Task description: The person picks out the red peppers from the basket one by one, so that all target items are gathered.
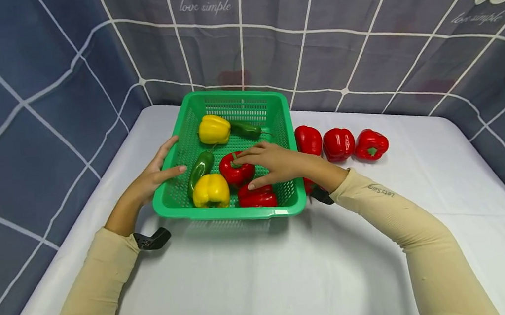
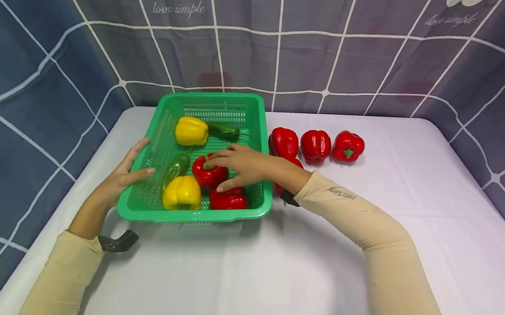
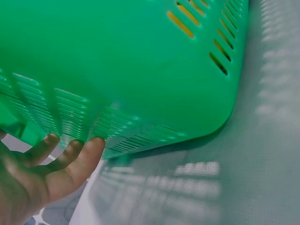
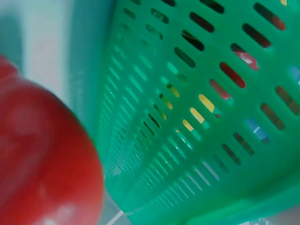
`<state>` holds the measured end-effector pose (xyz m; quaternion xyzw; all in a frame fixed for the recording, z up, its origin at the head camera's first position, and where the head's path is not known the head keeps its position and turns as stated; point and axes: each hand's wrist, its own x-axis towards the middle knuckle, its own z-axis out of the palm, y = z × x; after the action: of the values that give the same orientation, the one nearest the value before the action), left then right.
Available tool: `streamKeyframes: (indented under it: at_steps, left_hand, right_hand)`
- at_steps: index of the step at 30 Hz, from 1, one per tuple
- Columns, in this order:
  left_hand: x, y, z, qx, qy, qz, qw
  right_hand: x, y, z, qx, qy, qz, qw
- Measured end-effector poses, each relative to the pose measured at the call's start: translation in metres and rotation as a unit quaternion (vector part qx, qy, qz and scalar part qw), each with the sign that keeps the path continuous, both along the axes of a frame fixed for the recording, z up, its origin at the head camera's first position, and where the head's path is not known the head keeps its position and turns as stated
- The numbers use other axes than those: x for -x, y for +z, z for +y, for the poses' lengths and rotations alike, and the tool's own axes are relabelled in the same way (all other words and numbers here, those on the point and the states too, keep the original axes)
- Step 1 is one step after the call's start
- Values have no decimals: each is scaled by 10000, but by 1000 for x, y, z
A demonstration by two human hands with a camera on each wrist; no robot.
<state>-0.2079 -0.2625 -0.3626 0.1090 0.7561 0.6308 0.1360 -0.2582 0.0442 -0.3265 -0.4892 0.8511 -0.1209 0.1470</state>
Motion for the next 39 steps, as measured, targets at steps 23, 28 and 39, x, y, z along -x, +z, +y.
streamKeyframes:
  at_steps: [23,28,39]
  left_hand:
    - [2,0,0,-75,-30,-51,10000]
    - [2,-1,0,-51,-41,16,10000]
    - [1,-4,-2,79,36,243,9997]
  right_hand:
    - [28,4,-27,-1265,-313,-363,9908]
    - [33,0,-28,-1332,-423,-321,9897]
    - [41,-8,-31,-1074,-387,-319,9929]
